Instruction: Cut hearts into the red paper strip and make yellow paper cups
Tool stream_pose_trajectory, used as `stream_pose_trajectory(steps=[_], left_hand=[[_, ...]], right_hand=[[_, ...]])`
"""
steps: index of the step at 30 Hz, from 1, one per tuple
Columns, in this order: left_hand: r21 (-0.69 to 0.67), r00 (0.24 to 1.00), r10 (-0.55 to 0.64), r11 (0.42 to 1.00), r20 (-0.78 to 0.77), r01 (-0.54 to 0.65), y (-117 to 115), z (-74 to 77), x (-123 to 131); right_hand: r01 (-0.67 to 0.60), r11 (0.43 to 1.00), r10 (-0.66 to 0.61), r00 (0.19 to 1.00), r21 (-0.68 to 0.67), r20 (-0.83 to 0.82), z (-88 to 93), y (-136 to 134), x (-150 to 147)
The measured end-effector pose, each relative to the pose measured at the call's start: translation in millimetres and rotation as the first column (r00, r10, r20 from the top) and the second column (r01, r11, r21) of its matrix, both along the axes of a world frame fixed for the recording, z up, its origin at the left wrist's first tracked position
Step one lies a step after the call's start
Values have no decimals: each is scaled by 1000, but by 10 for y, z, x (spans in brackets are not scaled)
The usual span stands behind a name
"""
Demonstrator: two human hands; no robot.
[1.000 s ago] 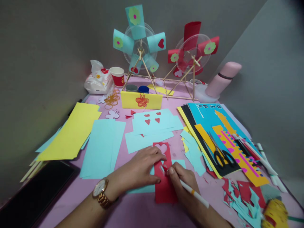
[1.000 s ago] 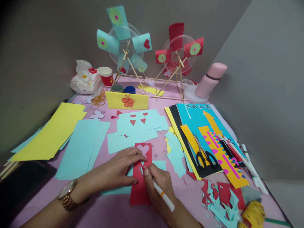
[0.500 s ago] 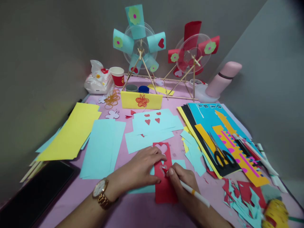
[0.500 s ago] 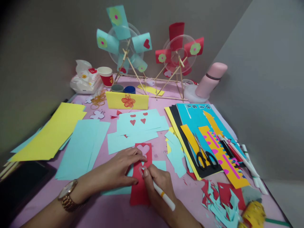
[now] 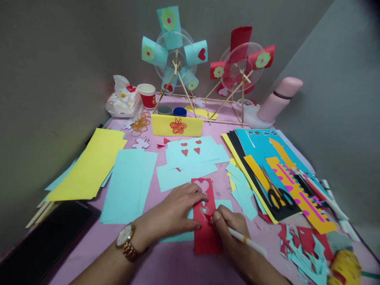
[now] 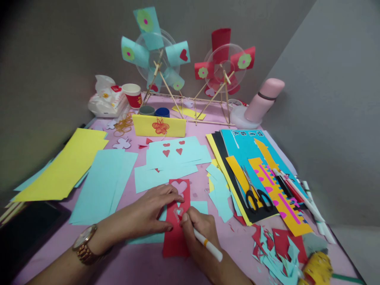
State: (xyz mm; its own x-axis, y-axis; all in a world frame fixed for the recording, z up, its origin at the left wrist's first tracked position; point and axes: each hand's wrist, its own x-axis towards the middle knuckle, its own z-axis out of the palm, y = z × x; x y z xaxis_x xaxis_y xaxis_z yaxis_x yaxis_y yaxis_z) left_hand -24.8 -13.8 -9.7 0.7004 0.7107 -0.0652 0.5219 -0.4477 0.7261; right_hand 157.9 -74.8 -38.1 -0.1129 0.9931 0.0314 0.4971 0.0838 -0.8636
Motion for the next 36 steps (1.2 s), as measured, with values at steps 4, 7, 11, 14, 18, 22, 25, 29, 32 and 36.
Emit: stream_pose_trajectory(steps=[4,7,11,14,18,22,25,29,32,36], left_hand=[[13,1000,1,1000,14,-1,-3,-23,-5],[17,1000,1,1000,25,-2,-3,-29,-4],[2,1000,5,1000,10,-5,-2,2,5],[-1,1000,0,1000,-4,0,-1,16,12],[10,1000,-7,1000,-8,7,-2,7,10],[5,1000,-6,1000,-2,6,-1,1,4],[0,1000,-6,1000,-3,6,3,2,7],[7,1000,-6,1000,1,6,7,7,11],[9,1000,-2,1000,9,2,4,9,9],[11,1000,5,1000,8,-5,2,7,7]], right_hand=[[-3,1000,3,1000,-2,-11,8,-5,8],[14,1000,-13,999,10,-29,28,-1,9],[27,1000,-26,999,5,-23,74,4,-4],[33,999,-33,999,-1,0,93,5,-10],[32,999,-32,999,6,15,85,14,-5],[16,999,-17,999,44,32,64,29,-7],[12,999,-14,999,37,47,50,32,-10],[-5,999,3,998,33,70,38,30,-5],[-16,999,14,997,28,79,37,28,0],[-16,999,13,997,34,75,39,23,0]])
